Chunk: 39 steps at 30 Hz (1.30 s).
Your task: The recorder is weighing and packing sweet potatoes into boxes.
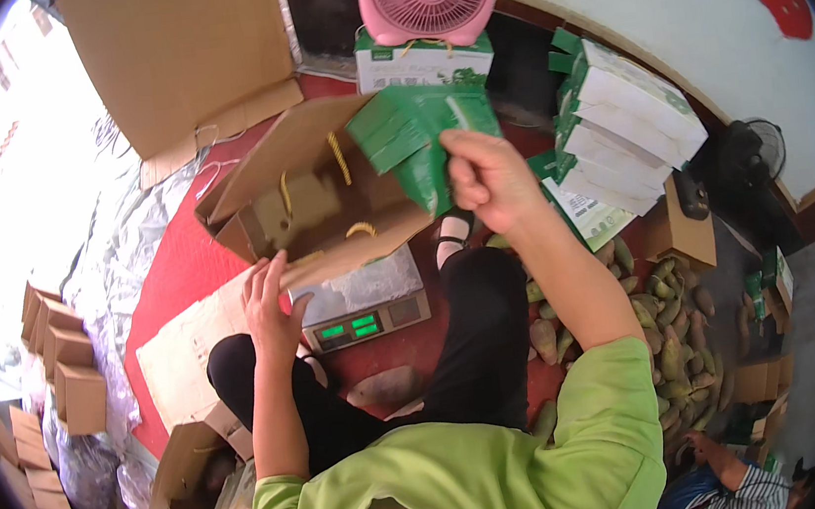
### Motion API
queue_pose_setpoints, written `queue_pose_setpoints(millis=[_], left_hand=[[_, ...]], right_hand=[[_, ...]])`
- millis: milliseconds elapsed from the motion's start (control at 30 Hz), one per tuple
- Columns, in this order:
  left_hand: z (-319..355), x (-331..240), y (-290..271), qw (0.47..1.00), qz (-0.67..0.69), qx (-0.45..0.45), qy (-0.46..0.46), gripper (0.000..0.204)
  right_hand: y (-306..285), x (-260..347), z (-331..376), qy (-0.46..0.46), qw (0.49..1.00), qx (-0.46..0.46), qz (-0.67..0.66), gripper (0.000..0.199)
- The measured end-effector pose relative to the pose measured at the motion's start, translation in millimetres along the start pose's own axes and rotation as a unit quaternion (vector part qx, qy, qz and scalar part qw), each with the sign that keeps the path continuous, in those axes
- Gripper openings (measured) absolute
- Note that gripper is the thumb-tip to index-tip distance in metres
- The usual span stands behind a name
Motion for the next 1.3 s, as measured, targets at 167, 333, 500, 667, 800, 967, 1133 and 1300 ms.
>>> queue_pose_setpoints(millis=[167,333,500,667,800,967,1133,1300], left_hand=[[17.8,39.1,1.2,0.994,0.022,0.050,-0.100,0.019],[13.9,12.8,-8.6,0.995,-0.103,0.006,0.012,0.017],[5.8,-5.1,8.5,0.986,-0.154,0.028,0.065,0.010],[0.9,-11.6,25.7,0.973,-0.208,0.058,0.076,0.001],[-2.0,-9.0,38.3,0.972,-0.209,0.065,0.082,0.003],[-2.6,17.0,35.2,0.965,-0.231,0.114,-0.041,0.035],[2.2,28.2,28.0,0.958,-0.247,0.125,-0.078,0.015],[-2.1,19.0,36.5,0.963,-0.230,0.124,-0.060,0.010]], right_hand=[[-2.4,-72.3,-37.3,0.107,0.993,0.033,-0.029,0.019],[-35.8,-114.5,-56.4,0.137,0.988,0.011,0.067,0.030],[-83.6,-144.8,-62.7,0.207,0.966,-0.036,0.151,0.035],[-81.0,-134.1,-53.0,0.195,0.931,-0.046,0.304,0.027],[-81.7,-138.0,-54.9,0.154,0.903,0.007,0.402,0.035],[-90.2,-140.3,-59.7,0.020,0.902,0.069,0.427,0.029],[-128.6,-101.8,-40.3,-0.018,0.904,-0.032,0.426,0.028],[-213.3,-135.2,15.3,-0.007,0.930,-0.172,0.324,0.027]])
Point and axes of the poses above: each hand's wrist, its own z-axis away from the middle knuckle, its own y-axis out of the palm, x = y × z, the point moved 8 cm from there along -z, towards the middle knuckle, and after that the axes turned 2 degrees about -y, right-handed, at the moved point
